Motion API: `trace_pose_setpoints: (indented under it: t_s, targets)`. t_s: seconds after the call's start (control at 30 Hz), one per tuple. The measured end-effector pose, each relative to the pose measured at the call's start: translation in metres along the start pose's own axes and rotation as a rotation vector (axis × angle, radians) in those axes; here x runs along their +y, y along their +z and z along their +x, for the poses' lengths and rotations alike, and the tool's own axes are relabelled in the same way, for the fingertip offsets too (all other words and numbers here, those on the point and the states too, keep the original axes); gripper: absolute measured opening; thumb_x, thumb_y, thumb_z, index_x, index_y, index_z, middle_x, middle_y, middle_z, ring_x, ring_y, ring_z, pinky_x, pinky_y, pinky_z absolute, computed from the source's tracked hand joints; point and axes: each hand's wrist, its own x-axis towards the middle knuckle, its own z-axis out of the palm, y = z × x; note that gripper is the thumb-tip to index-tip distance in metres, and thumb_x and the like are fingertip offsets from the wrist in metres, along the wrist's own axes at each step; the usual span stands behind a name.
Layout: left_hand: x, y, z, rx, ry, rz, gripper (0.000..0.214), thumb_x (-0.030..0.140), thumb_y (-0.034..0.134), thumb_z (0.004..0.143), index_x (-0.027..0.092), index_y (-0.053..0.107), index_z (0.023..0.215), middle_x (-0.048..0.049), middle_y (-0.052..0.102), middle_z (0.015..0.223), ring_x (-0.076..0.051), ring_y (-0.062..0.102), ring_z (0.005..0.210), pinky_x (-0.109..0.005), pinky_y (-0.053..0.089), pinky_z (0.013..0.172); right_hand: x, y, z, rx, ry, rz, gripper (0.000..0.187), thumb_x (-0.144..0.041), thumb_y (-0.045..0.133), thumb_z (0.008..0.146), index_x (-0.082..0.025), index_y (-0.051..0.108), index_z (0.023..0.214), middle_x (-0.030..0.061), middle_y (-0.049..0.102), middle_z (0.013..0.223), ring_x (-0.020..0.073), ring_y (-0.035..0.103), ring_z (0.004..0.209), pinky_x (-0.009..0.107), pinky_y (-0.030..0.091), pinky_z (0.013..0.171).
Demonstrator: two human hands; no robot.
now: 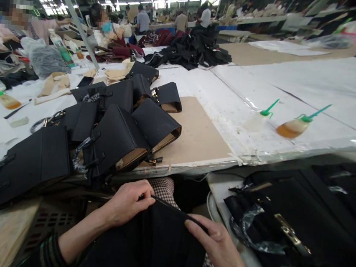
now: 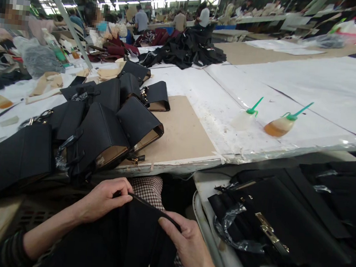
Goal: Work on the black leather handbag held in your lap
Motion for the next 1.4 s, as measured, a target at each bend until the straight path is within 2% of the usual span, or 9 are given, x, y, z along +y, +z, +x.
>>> trace_pose_setpoints:
  t_s: [0.33, 0.7, 0.8, 0.93, 1.0, 1.07, 1.23, 1.3, 1.4]
  targets:
    - [0.004, 0.003, 0.002, 0.003, -0.047, 0.095, 0.023, 0.024, 0.06, 0.089, 0.019, 0.053, 0.068, 0.0002, 0.068, 0.088, -0.015, 0.061, 0.082, -0.024, 0.043, 0.078, 0.007, 0.001, -0.002, 0.072, -0.047, -0.085, 0.03, -0.049, 0.061, 0.094, -0.028, 0.075, 0.109, -0.001, 0.072, 0.091, 0.0231, 0.065, 0.091, 0.024, 0.052, 0.078]
    - [0.007, 0.004, 0.004, 0.004, -0.043, 0.057, 0.025, 0.022, 0.059, 0.088, 0.019, 0.049, 0.066, 0.0001, 0.066, 0.086, -0.014, 0.06, 0.08, -0.025, 0.041, 0.075, 0.006, 0.012, 0.002, 0.26, -0.027, -0.14, 0.038, -0.055, 0.061, 0.09, -0.021, 0.076, 0.094, -0.0009, 0.068, 0.076, 0.0198, 0.059, 0.073, 0.024, 0.047, 0.062]
    - [0.005, 0.007, 0.004, 0.019, -0.054, 0.061, 0.026, 0.021, 0.06, 0.087, 0.019, 0.047, 0.065, 0.0006, 0.065, 0.084, -0.014, 0.059, 0.079, -0.025, 0.041, 0.074, 0.007, 0.012, 0.002, 0.238, -0.014, -0.143, 0.039, -0.055, 0.06, 0.09, -0.019, 0.074, 0.086, -0.0016, 0.066, 0.074, 0.0178, 0.058, 0.07, 0.022, 0.045, 0.06]
    - [0.002, 0.009, 0.003, 0.039, -0.082, 0.077, 0.026, 0.022, 0.061, 0.086, 0.019, 0.047, 0.064, 0.0008, 0.064, 0.082, -0.014, 0.058, 0.076, -0.025, 0.04, 0.072, -0.003, 0.003, 0.005, 0.096, 0.018, -0.151, 0.044, -0.058, 0.054, 0.093, -0.018, 0.072, 0.088, -0.0007, 0.068, 0.077, 0.0178, 0.06, 0.07, 0.022, 0.045, 0.059]
    - [0.001, 0.009, 0.002, 0.053, -0.098, 0.082, 0.026, 0.022, 0.061, 0.087, 0.019, 0.047, 0.065, 0.001, 0.064, 0.081, -0.014, 0.058, 0.076, -0.025, 0.04, 0.071, -0.014, -0.004, 0.008, 0.001, -0.014, -0.263, 0.045, -0.057, 0.05, 0.095, -0.019, 0.073, 0.091, 0.0007, 0.07, 0.081, 0.0198, 0.063, 0.074, 0.024, 0.046, 0.062]
    - [0.001, 0.009, 0.002, 0.066, -0.109, 0.084, 0.026, 0.023, 0.061, 0.087, 0.019, 0.048, 0.065, 0.0011, 0.064, 0.081, -0.014, 0.058, 0.075, -0.025, 0.04, 0.071, -0.025, -0.008, 0.012, -0.054, -0.076, -0.505, 0.041, -0.054, 0.049, 0.097, -0.022, 0.074, 0.095, 0.0019, 0.072, 0.084, 0.0222, 0.066, 0.077, 0.026, 0.047, 0.066]
    - [0.004, 0.011, 0.003, 0.058, -0.106, 0.105, 0.024, 0.024, 0.063, 0.086, 0.019, 0.05, 0.066, 0.001, 0.064, 0.081, -0.015, 0.057, 0.076, -0.025, 0.04, 0.071, -0.047, 0.007, 0.029, -0.054, -0.185, -1.192, 0.027, -0.045, 0.059, 0.096, -0.022, 0.073, 0.103, 0.0089, 0.075, 0.082, 0.0313, 0.07, 0.08, 0.033, 0.044, 0.066]
    - [0.005, 0.011, 0.004, 0.05, -0.103, 0.113, 0.025, 0.023, 0.063, 0.086, 0.019, 0.049, 0.066, 0.0009, 0.064, 0.081, -0.015, 0.057, 0.076, -0.025, 0.04, 0.072, -0.053, 0.017, 0.037, -0.076, -0.198, -1.252, 0.026, -0.043, 0.06, 0.095, -0.02, 0.072, 0.097, 0.01, 0.075, 0.08, 0.0309, 0.07, 0.076, 0.031, 0.04, 0.061]
    - [0.006, 0.01, 0.002, 0.056, -0.106, 0.092, 0.025, 0.023, 0.062, 0.086, 0.019, 0.048, 0.066, 0.0008, 0.064, 0.081, -0.015, 0.058, 0.076, -0.025, 0.04, 0.071, -0.059, 0.024, 0.048, -0.109, -0.182, -1.127, 0.025, -0.037, 0.06, 0.095, -0.02, 0.07, 0.08, 0.0053, 0.071, 0.074, 0.0244, 0.068, 0.072, 0.028, 0.033, 0.056]
